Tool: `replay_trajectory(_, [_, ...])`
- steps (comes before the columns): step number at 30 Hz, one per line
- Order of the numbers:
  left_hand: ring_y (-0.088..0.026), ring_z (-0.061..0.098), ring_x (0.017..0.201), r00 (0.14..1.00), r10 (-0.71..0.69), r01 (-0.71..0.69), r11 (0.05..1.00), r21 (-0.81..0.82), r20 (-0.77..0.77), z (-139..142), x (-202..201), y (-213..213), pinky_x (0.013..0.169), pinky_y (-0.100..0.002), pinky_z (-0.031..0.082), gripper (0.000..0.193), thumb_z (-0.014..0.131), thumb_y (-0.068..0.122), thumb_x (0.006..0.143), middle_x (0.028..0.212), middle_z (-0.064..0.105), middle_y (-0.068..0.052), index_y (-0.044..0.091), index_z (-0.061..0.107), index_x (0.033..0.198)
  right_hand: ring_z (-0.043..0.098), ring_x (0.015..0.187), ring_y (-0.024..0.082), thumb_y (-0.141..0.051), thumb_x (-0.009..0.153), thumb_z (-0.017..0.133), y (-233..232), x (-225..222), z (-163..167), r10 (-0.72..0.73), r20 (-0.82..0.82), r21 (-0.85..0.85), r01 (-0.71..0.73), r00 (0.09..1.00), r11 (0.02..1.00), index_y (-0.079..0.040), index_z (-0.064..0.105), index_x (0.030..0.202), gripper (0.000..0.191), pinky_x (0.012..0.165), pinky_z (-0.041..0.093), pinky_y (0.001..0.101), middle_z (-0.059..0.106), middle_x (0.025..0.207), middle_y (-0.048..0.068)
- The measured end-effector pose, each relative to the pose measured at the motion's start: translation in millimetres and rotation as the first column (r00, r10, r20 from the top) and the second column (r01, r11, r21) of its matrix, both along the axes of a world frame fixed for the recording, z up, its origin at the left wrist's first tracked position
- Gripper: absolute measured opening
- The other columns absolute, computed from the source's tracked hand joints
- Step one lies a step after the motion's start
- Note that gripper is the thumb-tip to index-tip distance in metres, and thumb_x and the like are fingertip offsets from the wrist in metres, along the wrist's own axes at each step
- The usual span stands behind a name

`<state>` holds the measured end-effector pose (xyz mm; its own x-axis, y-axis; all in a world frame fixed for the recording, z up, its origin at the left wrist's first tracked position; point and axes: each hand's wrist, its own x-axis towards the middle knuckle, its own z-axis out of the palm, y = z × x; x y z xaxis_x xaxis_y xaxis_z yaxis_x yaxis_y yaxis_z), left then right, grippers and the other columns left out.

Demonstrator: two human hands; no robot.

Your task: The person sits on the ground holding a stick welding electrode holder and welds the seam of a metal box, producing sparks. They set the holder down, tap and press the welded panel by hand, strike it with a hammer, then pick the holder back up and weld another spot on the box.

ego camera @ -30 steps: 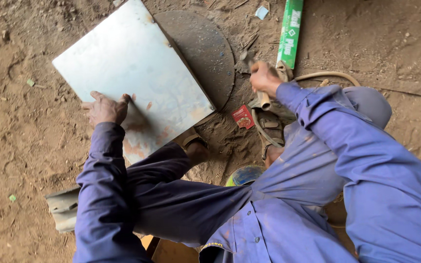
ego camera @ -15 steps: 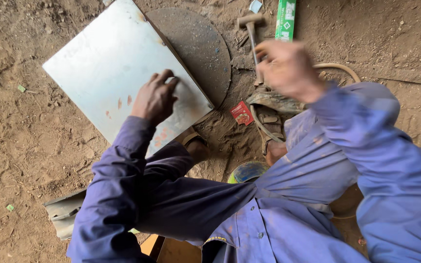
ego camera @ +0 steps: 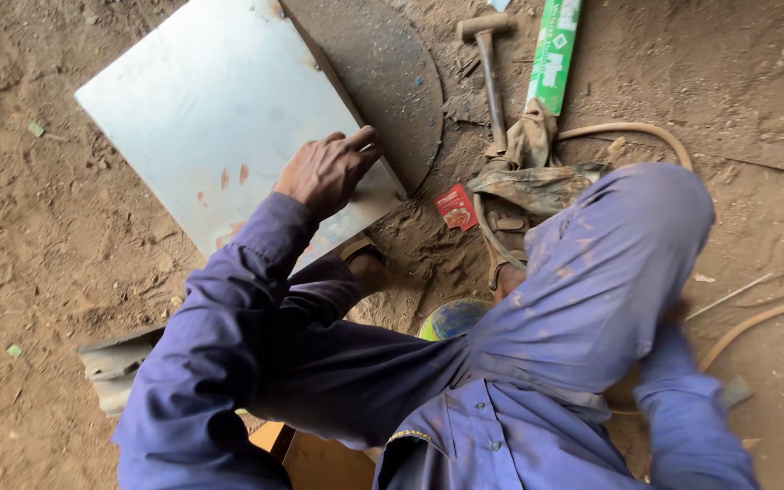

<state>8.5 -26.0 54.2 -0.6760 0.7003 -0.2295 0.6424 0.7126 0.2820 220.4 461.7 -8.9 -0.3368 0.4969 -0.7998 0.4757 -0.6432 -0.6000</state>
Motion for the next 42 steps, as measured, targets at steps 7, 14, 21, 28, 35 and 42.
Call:
replay_trajectory(7, [-0.020,0.065,0.087,0.999,-0.036,0.032,0.981,-0.194,-0.015,-4,-6,12,0.060,-0.031,0.059,0.036,0.046,0.010,0.101,0.126,0.065,-0.002,0.021,0.069,0.126,0.063,0.094,0.024,-0.032,0.099,0.052,-39,0,-13,0.050,0.125,-0.230,-0.020,0.991,0.973,-0.010,0.054,0.130,0.037,0.076,0.056,0.0409,0.064,0.109,0.009])
replay_trajectory(14, [-0.032,0.064,0.109,0.999,-0.031,0.030,0.999,0.036,0.032,-10,-8,1,0.092,-0.044,0.055,0.051,0.075,0.024,0.079,0.147,0.060,-0.007,0.013,0.068,0.128,0.063,0.097,0.027,-0.047,0.091,0.048,-17,54,-27,-0.053,0.168,-0.312,0.104,0.984,0.945,-0.018,0.053,0.132,0.051,0.076,0.055,0.0466,0.064,0.112,0.008])
replay_trajectory(21, [-0.029,0.068,0.108,0.997,0.004,0.007,0.987,-0.160,0.072,30,-4,37,0.081,-0.045,0.058,0.064,0.077,0.015,0.079,0.143,0.064,0.001,0.019,0.061,0.141,0.062,0.101,0.030,-0.063,0.083,0.045,37,124,-61,-0.254,0.138,-0.349,0.287,0.957,0.892,-0.026,0.052,0.134,0.064,0.075,0.055,0.0523,0.065,0.115,0.006])
replay_trajectory(28, [-0.032,0.070,0.101,0.999,-0.016,0.024,0.981,-0.190,0.046,37,-7,54,0.073,-0.045,0.058,0.081,0.085,0.023,0.068,0.139,0.064,-0.003,0.017,0.057,0.144,0.060,0.103,0.031,-0.059,0.085,0.053,58,137,-84,-0.303,0.224,-0.253,0.355,0.926,0.900,-0.025,0.052,0.133,0.059,0.080,0.056,0.0539,0.062,0.117,0.007])
replay_trajectory(35, [-0.033,0.069,0.104,0.998,-0.058,0.058,0.992,-0.109,0.007,29,-5,42,0.077,-0.045,0.058,0.078,0.083,0.022,0.072,0.140,0.064,-0.006,0.016,0.056,0.145,0.058,0.109,0.030,-0.056,0.086,0.056,62,126,-75,-0.310,0.248,-0.180,0.358,0.918,0.916,-0.024,0.052,0.135,0.058,0.088,0.053,0.0541,0.061,0.122,0.007])
replay_trajectory(42, [-0.032,0.068,0.104,0.999,-0.014,0.017,0.994,-0.109,0.029,37,-2,40,0.077,-0.044,0.058,0.068,0.083,0.018,0.071,0.137,0.063,-0.004,0.014,0.063,0.136,0.056,0.115,0.030,-0.053,0.088,0.059,61,122,-67,-0.313,0.247,-0.125,0.350,0.917,0.928,-0.023,0.051,0.136,0.057,0.095,0.050,0.0543,0.059,0.127,0.007])
